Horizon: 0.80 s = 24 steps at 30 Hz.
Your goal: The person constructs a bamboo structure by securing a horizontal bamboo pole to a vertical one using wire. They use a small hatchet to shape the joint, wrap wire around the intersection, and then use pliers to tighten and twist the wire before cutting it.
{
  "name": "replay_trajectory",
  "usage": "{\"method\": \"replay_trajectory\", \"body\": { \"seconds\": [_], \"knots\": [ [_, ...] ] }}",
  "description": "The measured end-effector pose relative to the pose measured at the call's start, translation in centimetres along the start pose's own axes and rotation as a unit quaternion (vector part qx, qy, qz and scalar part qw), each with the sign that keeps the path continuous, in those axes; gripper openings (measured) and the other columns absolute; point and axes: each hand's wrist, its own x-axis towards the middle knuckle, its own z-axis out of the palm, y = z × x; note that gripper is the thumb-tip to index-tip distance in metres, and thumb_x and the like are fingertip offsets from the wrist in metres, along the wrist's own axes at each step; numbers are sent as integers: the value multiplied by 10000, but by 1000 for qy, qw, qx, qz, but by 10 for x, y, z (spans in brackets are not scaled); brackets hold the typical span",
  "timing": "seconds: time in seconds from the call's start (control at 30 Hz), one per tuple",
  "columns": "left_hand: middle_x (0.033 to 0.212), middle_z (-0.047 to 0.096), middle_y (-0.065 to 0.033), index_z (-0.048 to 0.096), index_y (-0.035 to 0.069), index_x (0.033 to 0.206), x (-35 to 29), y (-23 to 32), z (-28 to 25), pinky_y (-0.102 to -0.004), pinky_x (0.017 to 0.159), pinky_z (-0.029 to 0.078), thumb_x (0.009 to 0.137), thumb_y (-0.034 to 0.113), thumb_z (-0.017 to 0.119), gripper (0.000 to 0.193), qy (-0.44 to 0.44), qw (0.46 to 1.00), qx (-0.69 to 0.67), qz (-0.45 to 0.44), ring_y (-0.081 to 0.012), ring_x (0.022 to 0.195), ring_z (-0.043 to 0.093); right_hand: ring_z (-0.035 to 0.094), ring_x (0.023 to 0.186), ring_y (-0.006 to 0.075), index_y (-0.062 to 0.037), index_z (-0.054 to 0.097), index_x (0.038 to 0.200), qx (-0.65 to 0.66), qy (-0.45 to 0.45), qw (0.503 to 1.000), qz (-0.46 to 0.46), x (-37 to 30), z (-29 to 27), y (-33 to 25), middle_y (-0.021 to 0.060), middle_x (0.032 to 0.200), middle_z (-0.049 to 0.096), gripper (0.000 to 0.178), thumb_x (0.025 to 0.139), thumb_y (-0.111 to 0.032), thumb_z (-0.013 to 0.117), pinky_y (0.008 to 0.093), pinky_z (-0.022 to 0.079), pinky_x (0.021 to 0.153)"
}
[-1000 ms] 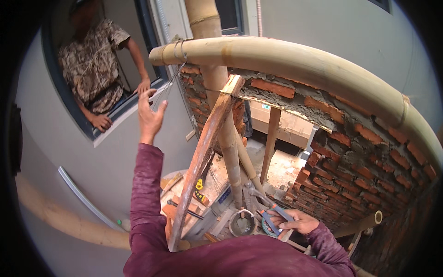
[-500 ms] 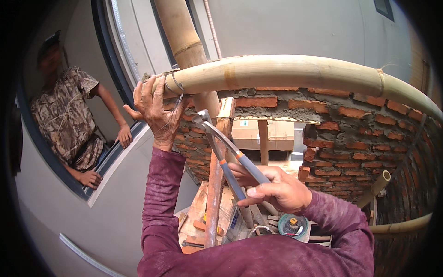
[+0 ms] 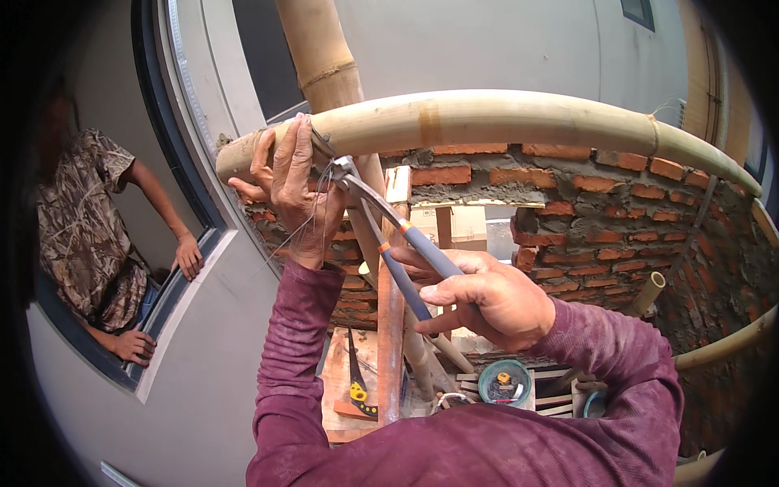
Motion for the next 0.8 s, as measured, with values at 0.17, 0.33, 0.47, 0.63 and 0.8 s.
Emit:
{"method": "replay_trajectory", "body": {
  "seconds": [0.17,0.33,0.47,0.63,0.8],
  "knots": [
    [1286,573,90,581,230,1263,1,-3,0,-626,1060,-159,739,342,751,561,4,997,-77,-18,-228,1318,333,396,1269,174,-73,340,1431,10,16,1000,0,2,9,2,46,1444,367,615,859,-114,561,410,444,964],
    [1276,576,111,586,260,1252,0,-10,3,-621,1059,-181,766,452,689,533,5,997,-76,-11,-220,1330,314,403,1258,164,-81,336,1434,-10,23,1000,11,9,14,3,22,1445,362,631,853,-112,579,403,437,974],
    [1264,580,131,596,299,1231,0,-13,4,-621,1058,-193,741,542,657,551,0,997,-72,-19,-215,1336,307,395,1273,163,-82,332,1435,42,21,999,5,11,21,5,16,1454,351,631,855,-114,576,421,432,972],
    [1266,575,140,589,315,1234,3,-12,0,-626,1064,-181,710,487,711,564,6,998,-58,-18,-214,1337,305,348,1320,167,-92,294,1452,91,10,996,10,4,31,5,12,1475,326,653,856,-101,560,477,366,1014],
    [1275,567,151,570,316,1258,3,-14,2,-617,1072,-167,726,474,714,573,1,998,-59,-9,-218,1341,298,325,1306,138,-109,275,1462,111,26,993,-7,9,32,11,-12,1472,332,689,836,-85,562,471,336,1017]
  ]
}}
